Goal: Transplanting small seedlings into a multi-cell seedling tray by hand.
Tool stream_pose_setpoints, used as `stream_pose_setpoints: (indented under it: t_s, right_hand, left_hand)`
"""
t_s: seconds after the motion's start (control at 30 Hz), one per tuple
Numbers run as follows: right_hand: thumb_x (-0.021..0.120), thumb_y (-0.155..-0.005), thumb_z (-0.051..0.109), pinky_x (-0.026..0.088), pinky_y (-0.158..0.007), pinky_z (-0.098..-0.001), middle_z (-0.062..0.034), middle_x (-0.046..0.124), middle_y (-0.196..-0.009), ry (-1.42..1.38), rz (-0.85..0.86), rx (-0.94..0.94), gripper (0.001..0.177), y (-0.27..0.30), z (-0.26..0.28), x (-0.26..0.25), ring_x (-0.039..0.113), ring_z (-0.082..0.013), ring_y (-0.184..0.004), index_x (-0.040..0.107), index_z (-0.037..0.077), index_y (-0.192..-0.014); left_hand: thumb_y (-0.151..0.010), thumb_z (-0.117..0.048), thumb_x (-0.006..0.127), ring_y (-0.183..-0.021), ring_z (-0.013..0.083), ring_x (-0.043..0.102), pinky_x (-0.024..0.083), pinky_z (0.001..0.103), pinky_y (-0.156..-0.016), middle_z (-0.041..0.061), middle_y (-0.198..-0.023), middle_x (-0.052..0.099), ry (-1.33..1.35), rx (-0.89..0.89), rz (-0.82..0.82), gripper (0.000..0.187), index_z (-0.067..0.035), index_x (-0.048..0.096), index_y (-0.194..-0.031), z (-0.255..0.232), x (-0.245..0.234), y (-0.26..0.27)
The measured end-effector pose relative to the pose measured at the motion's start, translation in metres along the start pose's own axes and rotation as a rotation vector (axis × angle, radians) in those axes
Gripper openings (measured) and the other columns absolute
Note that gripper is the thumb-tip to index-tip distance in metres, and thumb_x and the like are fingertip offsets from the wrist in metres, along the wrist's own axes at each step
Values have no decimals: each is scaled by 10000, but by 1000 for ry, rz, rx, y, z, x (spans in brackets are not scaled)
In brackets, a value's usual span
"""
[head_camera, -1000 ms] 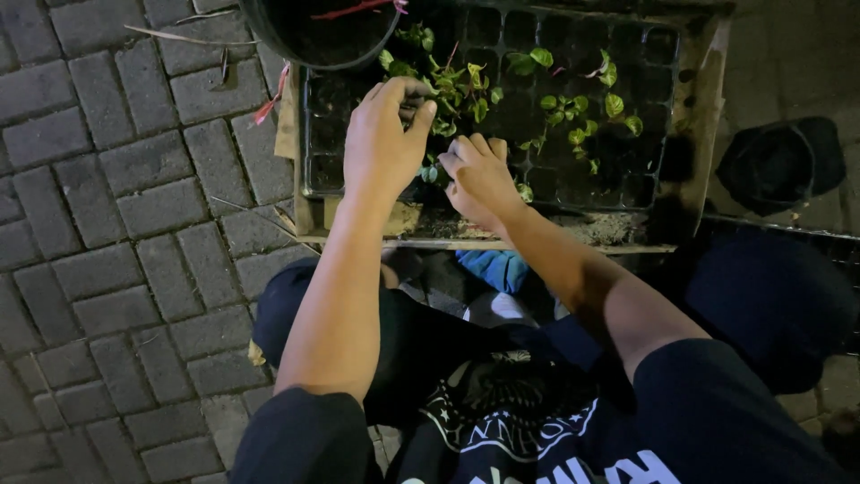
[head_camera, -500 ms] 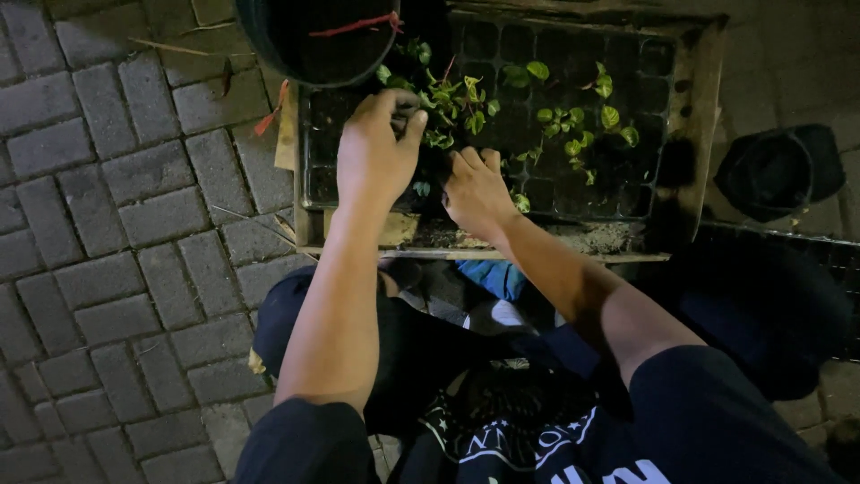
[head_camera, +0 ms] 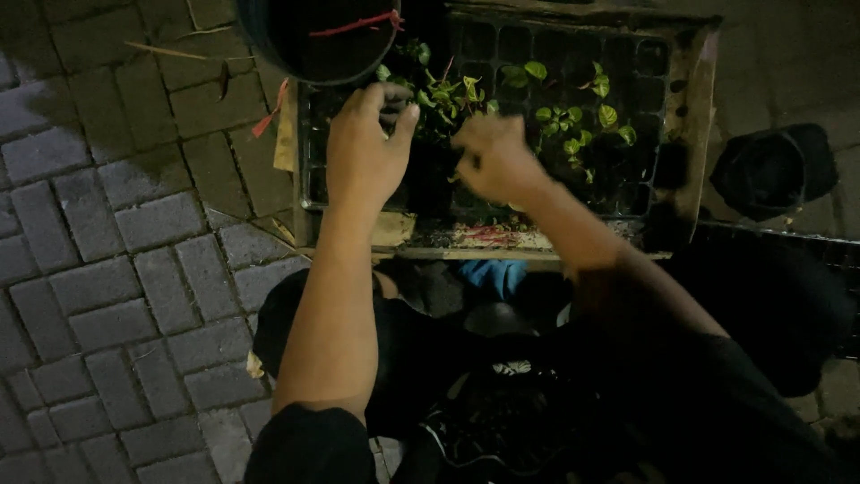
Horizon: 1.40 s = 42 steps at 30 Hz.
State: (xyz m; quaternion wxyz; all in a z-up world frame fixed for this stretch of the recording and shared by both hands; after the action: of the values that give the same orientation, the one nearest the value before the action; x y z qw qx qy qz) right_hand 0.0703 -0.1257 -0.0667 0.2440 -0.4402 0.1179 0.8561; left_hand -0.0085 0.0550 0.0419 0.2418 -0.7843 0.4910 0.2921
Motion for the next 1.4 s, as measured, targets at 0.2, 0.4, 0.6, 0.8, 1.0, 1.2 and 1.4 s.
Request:
stream_pose_setpoints:
  t_s: [0.2,0.4,0.6,0.8,1.0,1.2,1.4]
  right_hand:
    - [731,-923,88,360,-856,-453,-77,523,-988,240,-399,70,146,-25,-38,-12,495,-292,-891,738,98,-1068]
    - [625,-932,92,339,-862,-462,-117,562,-1063,414,-244,120,288,-38,-50,8,504,-310,-910,768,97,-1182]
    - [610,-820,11,380,-921,-560,-173,520,-1206,249,-167,268,282,-48,-57,-8,468,-378,-1053,769,88,-1040]
    - [712,-780,34,369,-861,-487,-63,534,-1132,448,-318,62,340,-82,-58,8,489,-324,-997,762,192,-1076]
    - [709,-814,167,376,-882,-486,-85,566,-1149,693,-223,-1,228,-76,-65,7,515,-319,-1068,758,173,-1036]
    - [647,-900,130,359,-872,-434,-56,579,-1013,626,-213,-52,122,-63,-73,1,533,-267,-917,659,162,-1017]
    - [611,-917,96,358,-908,-469,-84,645,-965,531,-156,58,70,-67,-74,7,556,-294,-930,660,111,-965]
  left_hand:
    - [-966,-186,693,-931,188,728,579,346,-790,61,-1102,720,26,-76,66,219,-76,699,-1155,-10,-2,-3]
    - [-949,-162,696,-873,181,705,568,325,-765,50,-1023,724,25,-16,15,201,-65,707,-1125,-17,-3,-5]
    - [-960,-205,686,-904,184,721,577,348,-749,49,-1070,724,8,-67,32,203,-89,710,-1125,-16,-5,-4]
    - [-960,-217,695,-843,226,682,551,373,-721,36,-1023,699,-139,-40,18,190,-126,687,-1127,-12,6,-5]
    - [-913,-131,732,-832,246,689,550,369,-722,45,-1032,700,-68,6,-19,184,-89,691,-1087,-13,7,-2]
    - [-943,-193,676,-883,249,681,537,386,-747,10,-1064,695,-97,-81,86,199,-123,698,-1128,-17,16,-5]
    - [-930,-207,690,-921,279,680,541,413,-761,25,-1091,695,-122,-76,90,203,-140,692,-1122,-14,21,-4]
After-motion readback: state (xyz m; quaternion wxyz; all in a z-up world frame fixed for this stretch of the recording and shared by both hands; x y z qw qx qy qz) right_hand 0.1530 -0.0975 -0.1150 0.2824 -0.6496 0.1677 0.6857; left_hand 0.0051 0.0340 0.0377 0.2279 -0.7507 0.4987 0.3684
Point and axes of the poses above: each hand's wrist, its own y-axis away from the middle knuckle, its own x-axis out of the palm, z = x × y, the point moved 3 cm from there along -y, towards the middle knuckle
